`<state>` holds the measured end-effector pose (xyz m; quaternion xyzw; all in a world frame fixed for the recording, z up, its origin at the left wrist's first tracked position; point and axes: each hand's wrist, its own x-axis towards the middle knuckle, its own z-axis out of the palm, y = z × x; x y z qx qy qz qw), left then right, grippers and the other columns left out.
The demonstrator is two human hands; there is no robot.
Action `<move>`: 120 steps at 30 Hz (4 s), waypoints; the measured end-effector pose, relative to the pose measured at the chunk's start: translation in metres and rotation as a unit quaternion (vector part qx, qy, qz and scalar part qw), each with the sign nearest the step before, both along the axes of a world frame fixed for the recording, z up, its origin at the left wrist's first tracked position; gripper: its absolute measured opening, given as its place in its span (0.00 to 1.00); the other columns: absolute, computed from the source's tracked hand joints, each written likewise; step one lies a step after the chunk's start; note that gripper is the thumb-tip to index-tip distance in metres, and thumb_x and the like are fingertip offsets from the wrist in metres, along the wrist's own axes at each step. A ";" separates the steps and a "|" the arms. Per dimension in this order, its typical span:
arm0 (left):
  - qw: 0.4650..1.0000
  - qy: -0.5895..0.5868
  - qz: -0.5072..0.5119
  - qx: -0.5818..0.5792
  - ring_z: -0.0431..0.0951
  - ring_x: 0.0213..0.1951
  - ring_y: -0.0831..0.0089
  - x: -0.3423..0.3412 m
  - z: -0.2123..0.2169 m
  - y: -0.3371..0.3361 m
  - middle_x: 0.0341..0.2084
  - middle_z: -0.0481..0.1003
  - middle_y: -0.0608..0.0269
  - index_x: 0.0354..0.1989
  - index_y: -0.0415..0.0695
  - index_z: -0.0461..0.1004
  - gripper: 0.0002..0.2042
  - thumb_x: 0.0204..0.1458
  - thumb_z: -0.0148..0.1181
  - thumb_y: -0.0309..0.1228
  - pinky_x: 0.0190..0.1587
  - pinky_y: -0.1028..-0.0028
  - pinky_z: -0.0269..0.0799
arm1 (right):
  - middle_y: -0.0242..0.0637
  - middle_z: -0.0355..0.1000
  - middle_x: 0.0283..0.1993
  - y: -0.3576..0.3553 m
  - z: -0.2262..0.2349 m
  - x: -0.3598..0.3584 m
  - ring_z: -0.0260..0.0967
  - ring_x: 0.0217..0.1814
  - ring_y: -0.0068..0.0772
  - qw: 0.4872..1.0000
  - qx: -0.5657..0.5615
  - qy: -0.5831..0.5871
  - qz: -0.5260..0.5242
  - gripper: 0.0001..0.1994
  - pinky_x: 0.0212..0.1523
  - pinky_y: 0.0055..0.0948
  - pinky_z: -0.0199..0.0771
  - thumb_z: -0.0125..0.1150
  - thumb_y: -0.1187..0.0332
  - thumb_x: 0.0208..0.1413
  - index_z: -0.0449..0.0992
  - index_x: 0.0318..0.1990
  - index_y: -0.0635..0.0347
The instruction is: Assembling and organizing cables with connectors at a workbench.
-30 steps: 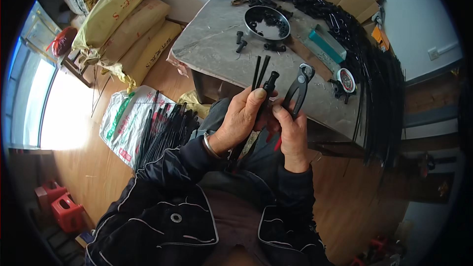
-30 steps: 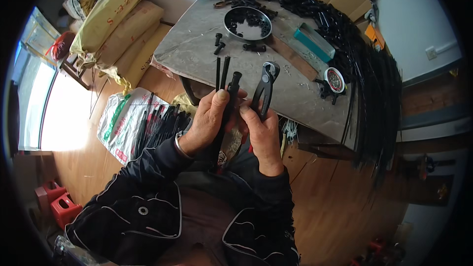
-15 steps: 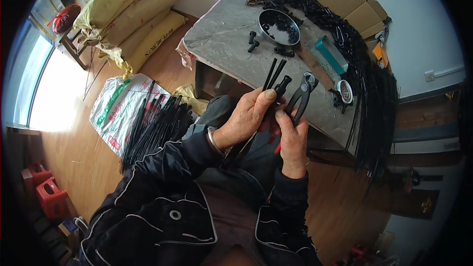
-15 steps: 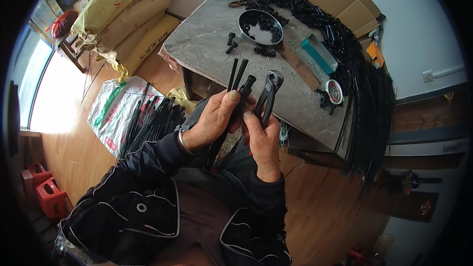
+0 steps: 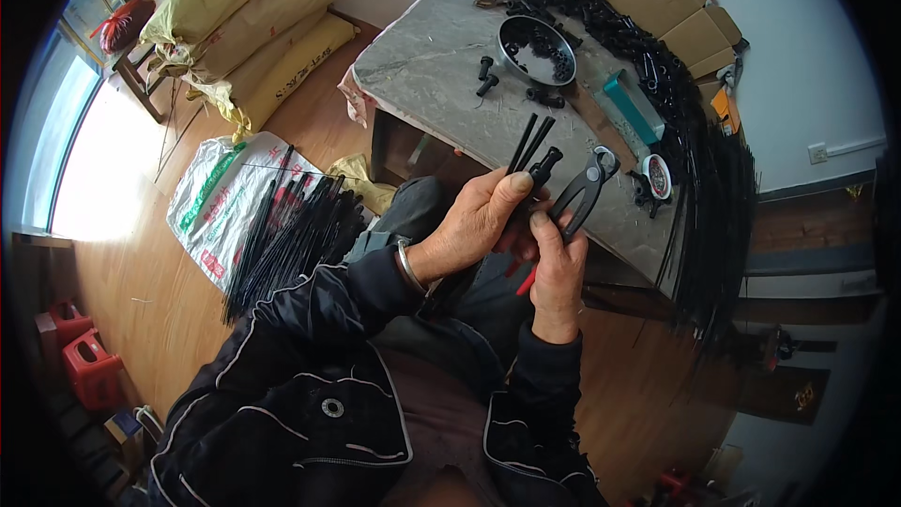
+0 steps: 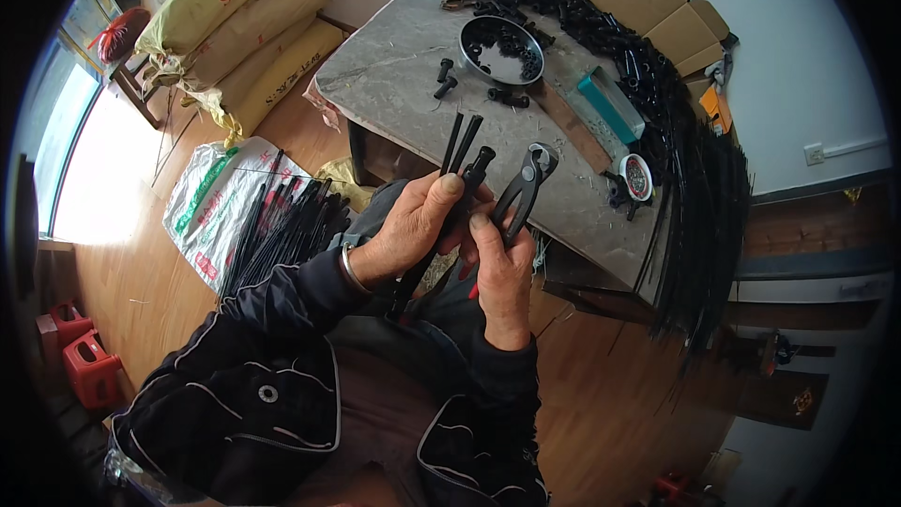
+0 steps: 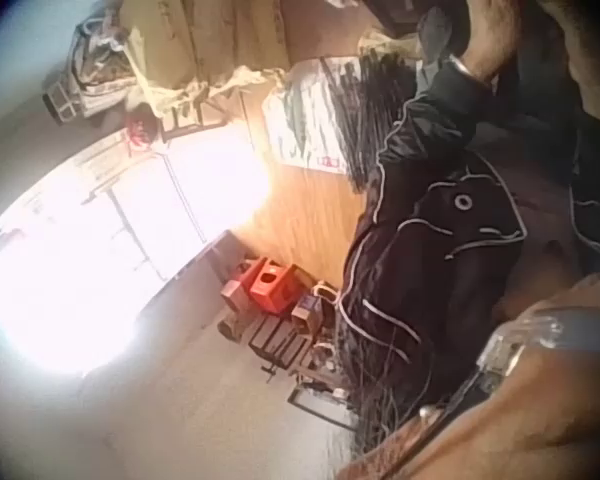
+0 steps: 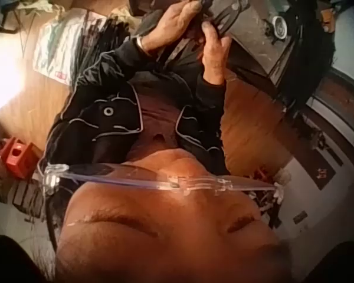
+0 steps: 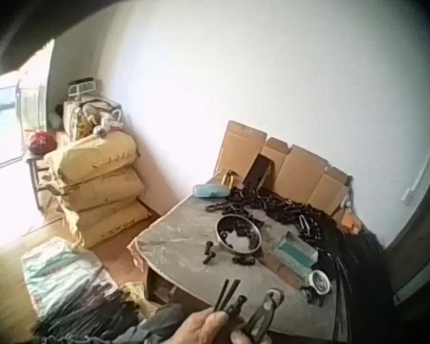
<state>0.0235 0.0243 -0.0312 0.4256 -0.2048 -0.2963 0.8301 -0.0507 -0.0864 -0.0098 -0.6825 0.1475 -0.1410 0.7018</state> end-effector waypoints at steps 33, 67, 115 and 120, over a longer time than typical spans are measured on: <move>0.996 -0.009 -0.060 0.072 0.59 0.12 0.84 0.004 0.003 0.002 0.10 0.62 0.72 0.30 0.40 0.74 0.30 0.61 0.40 0.57 0.16 0.81 0.53 | 0.33 0.64 0.25 -0.016 0.055 -0.068 0.62 0.20 0.21 0.928 0.072 0.299 0.213 0.11 0.21 0.20 0.65 0.48 0.70 0.64 0.65 0.49 0.67; 0.990 0.002 -0.102 0.092 0.59 0.11 0.84 -0.001 0.008 -0.015 0.10 0.62 0.72 0.28 0.41 0.71 0.30 0.61 0.39 0.59 0.14 0.81 0.50 | 0.29 0.60 0.23 -0.036 0.090 -0.070 0.57 0.17 0.18 0.875 0.199 0.373 0.236 0.13 0.18 0.23 0.64 0.46 0.62 0.66 0.63 0.47 0.63; 0.889 0.149 -0.348 0.256 0.73 0.45 0.64 -0.076 -0.014 -0.027 0.42 0.74 0.55 0.48 0.39 0.71 0.25 0.58 0.50 0.51 0.51 0.65 0.68 | 0.32 0.68 0.33 -0.092 -0.011 -0.129 0.64 0.22 0.21 0.959 -0.031 -0.068 -0.273 0.06 0.20 0.22 0.68 0.48 0.69 0.60 0.71 0.35 0.61; 0.916 -0.399 0.015 0.041 0.71 0.44 0.69 -0.064 0.045 -0.054 0.36 0.74 0.59 0.47 0.36 0.73 0.21 0.52 0.63 0.40 0.48 0.73 0.66 | 0.41 0.70 0.33 -0.053 -0.067 -0.076 0.70 0.33 0.42 0.880 -0.421 -0.192 -0.107 0.03 0.28 0.36 0.71 0.58 0.74 0.51 0.71 0.32 0.60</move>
